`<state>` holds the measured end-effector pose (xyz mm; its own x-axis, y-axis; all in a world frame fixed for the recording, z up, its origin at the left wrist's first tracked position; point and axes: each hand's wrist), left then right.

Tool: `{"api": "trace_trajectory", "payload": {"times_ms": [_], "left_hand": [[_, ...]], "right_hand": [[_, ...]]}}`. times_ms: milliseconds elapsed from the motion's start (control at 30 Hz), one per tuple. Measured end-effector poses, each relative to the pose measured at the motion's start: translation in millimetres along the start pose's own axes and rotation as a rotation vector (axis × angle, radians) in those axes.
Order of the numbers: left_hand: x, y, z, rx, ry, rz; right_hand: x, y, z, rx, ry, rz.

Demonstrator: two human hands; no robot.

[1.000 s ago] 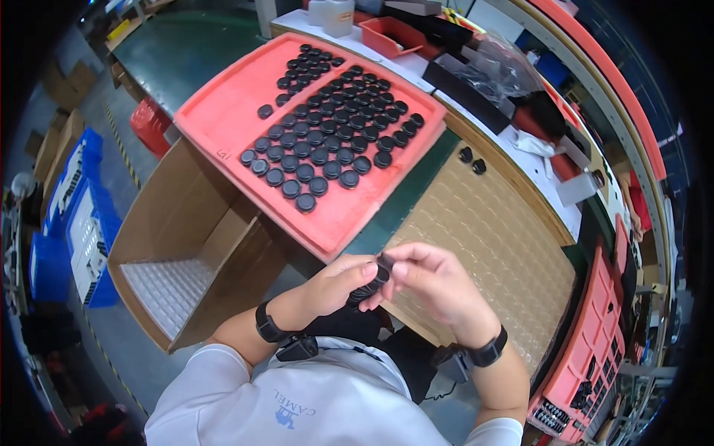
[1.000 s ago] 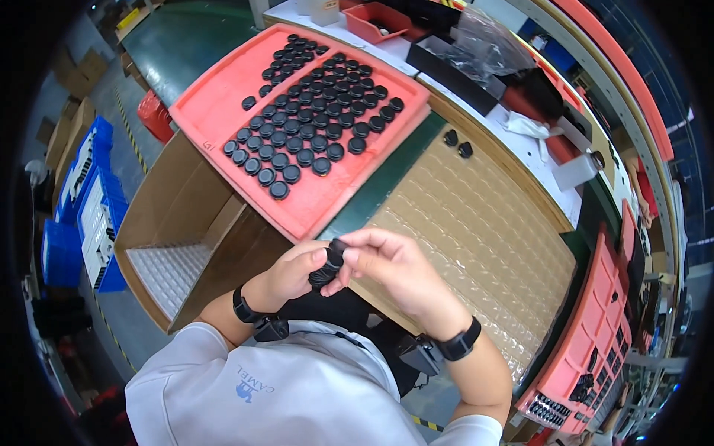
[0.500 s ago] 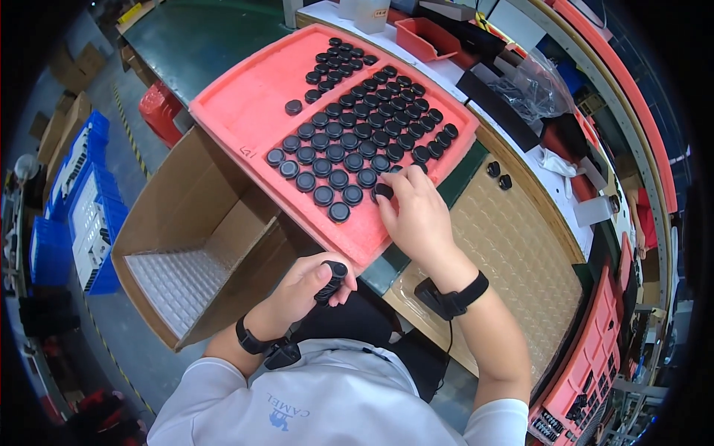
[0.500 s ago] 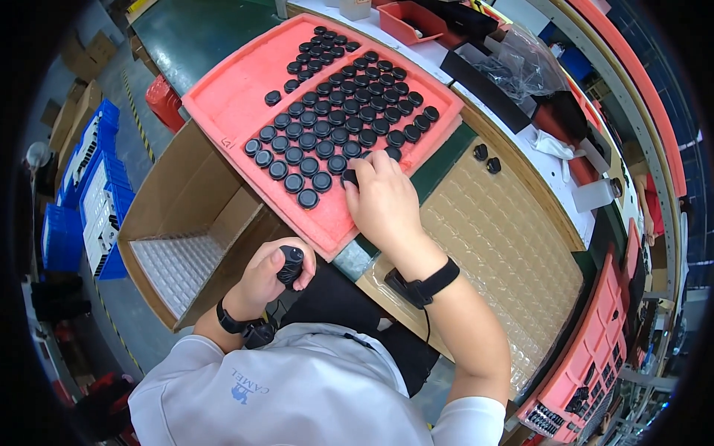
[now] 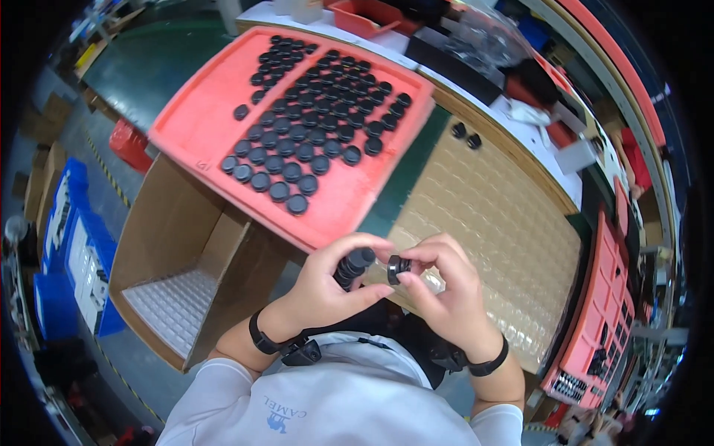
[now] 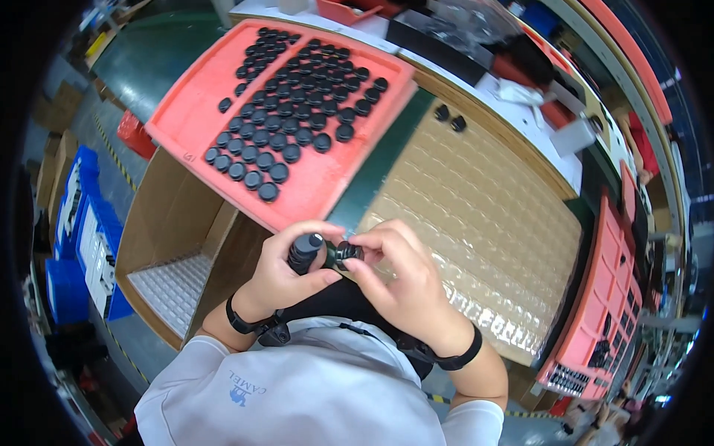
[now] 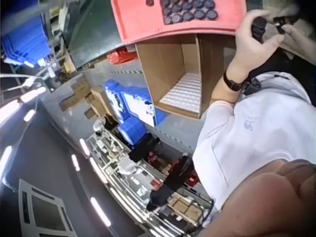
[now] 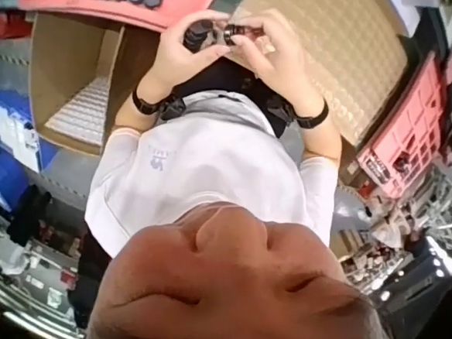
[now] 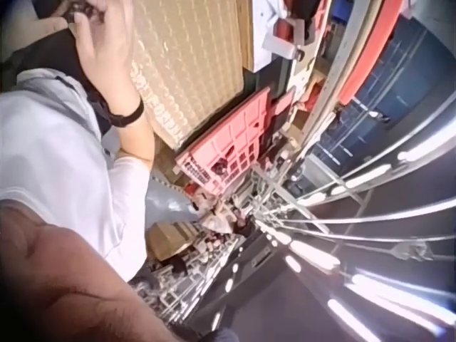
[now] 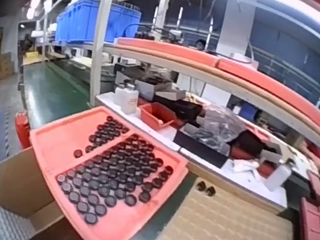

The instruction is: The person wipes a plastic tray with a cloth, retrieves a pink foam tray, and then assembles small black components by hand before placing them into the slots of the plastic tray.

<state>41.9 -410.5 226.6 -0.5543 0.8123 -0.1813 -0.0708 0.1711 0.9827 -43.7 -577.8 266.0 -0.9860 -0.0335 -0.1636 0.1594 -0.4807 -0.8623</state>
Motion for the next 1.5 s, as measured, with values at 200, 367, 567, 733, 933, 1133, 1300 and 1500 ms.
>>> {"api": "trace_trajectory", "payload": {"times_ms": [200,367,567,733,933,1133,1300,1500], "left_hand": [[-19.6,1.4,-40.9,-0.063,-0.224,0.034],[-27.7,-4.2,-71.1,-0.053,-0.336,-0.073],[-25.1,-3.3,-95.2,0.484,-0.351,0.257],[-28.0,-8.9,-103.5,0.596,-0.487,0.267],[-23.1,-7.1,-116.4,0.27,-0.27,0.169],[-22.5,0.1,-116.1,-0.014,-0.23,0.02],[-22.3,5.2,-112.5,-0.244,-0.29,-0.112],[-24.2,6.1,-106.4,-0.232,-0.348,-0.223]], "right_hand": [[60.6,2.4,12.4,0.196,0.225,0.036],[95.8,10.9,20.0,0.183,0.307,0.05],[126.9,30.8,16.8,-1.153,0.281,0.013],[138.5,41.7,13.4,-1.507,0.22,0.016],[142.1,40.7,18.3,-1.368,0.339,0.029],[139.6,35.0,28.5,-0.258,0.481,0.111],[132.2,28.9,24.4,-0.269,0.416,0.105],[121.9,20.4,16.9,-0.631,0.413,0.025]]}}
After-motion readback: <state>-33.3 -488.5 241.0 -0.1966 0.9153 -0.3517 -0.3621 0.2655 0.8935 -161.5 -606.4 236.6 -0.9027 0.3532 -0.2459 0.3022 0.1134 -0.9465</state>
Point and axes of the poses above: each hand's wrist, its own x-axis away from the middle knuckle, its own z-axis out of the back of the hand, y = z × x, and after that the axes turned 11 degrees about -y, right-handed
